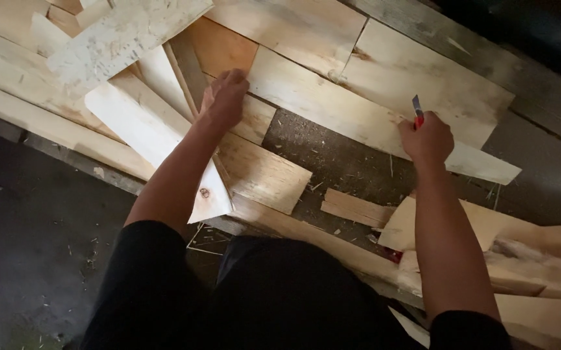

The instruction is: Trim and sort thin wood pieces using a utility knife.

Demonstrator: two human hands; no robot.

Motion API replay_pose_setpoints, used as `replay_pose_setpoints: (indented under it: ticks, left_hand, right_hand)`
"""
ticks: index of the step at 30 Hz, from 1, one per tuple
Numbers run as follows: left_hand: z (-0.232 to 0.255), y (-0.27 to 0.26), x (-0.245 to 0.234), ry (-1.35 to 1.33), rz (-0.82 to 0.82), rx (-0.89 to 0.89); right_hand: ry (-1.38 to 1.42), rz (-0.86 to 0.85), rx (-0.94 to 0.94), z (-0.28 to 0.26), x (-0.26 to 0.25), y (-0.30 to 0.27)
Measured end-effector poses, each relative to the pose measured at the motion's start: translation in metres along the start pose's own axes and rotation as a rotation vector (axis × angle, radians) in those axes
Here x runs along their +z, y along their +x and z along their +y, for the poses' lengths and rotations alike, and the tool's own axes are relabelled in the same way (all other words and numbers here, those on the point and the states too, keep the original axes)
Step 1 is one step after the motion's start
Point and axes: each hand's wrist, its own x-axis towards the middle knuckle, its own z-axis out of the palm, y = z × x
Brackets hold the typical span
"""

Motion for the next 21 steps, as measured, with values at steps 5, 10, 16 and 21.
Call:
replay_pose_setpoints:
  ticks: [5,10,16,21]
  left_hand:
    - [-0.011,0.000,0.022,0.035,0.029,0.046]
    - [-0.003,0.004,0.012,0.100,-0.063,-0.006]
    - [-0.009,0.005,0.018,0.111,-0.090,0.013]
    - [-0.003,0.003,0.009,0.033,-0.019,-0.005]
  right_hand:
    - [-0.028,0.082,-0.035,0.011,0.019,0.009]
    - [-0.021,0.131,-0.051,0.010,0.024,0.005]
    - [0.023,0.247,-0.064,0.008,0.028,0.001]
    - [0.287,0.337,-0.081,0.031,0.036,-0.009]
